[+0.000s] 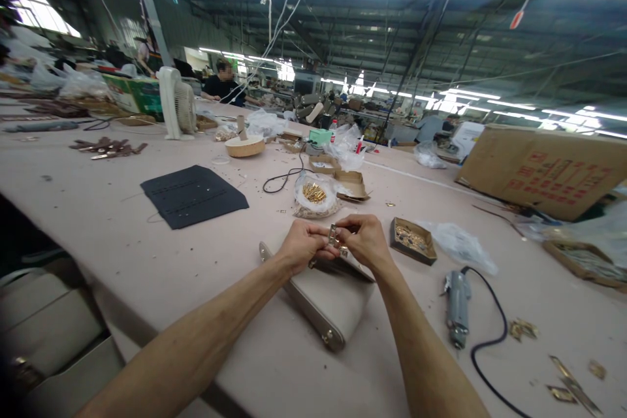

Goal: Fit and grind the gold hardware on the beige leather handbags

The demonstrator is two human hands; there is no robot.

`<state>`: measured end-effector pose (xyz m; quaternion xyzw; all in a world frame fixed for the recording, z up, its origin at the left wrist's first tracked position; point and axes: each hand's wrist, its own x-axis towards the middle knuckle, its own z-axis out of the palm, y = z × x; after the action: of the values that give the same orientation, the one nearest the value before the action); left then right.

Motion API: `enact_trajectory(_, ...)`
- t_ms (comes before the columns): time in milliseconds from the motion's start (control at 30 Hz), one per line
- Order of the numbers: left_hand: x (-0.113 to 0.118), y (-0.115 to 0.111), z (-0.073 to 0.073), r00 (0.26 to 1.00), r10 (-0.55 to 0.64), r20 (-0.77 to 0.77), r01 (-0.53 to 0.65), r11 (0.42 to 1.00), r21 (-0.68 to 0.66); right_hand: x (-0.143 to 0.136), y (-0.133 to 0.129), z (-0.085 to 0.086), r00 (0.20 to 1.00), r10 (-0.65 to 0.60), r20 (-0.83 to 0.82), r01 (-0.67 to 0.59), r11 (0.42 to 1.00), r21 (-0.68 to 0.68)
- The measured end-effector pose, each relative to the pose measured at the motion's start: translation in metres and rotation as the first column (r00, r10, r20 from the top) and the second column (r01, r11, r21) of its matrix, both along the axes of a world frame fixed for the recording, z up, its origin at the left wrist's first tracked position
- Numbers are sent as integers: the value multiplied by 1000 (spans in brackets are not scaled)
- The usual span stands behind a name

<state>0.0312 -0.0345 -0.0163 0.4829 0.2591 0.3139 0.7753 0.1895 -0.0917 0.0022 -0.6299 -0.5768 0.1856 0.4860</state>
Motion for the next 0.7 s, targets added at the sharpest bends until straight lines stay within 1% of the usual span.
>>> enact_trajectory(200,0,-1,0,1000,21,5,-21,1000,-3,-1,-1,3,1000,-5,24,5,1000,3)
enact_trajectory(400,-2,-1,1,1000,-8,9,8,1000,10,-2,-2,4,998,-36,50,37,999,-13)
enact_trajectory(533,-3,1,0,1000,16,-17,-15,999,28,-8,-2,10,998,-31,51,32,999,-19)
enact_trajectory(633,2,-2,-5,999,31,-13,-31,999,6,-12,-6,14,994,-22,103,25,999,-22)
enact_trajectory(700,11,0,-17,1000,-13,16,13,1000,-27,-7,-7,10,992,-35,121,40,998,-41)
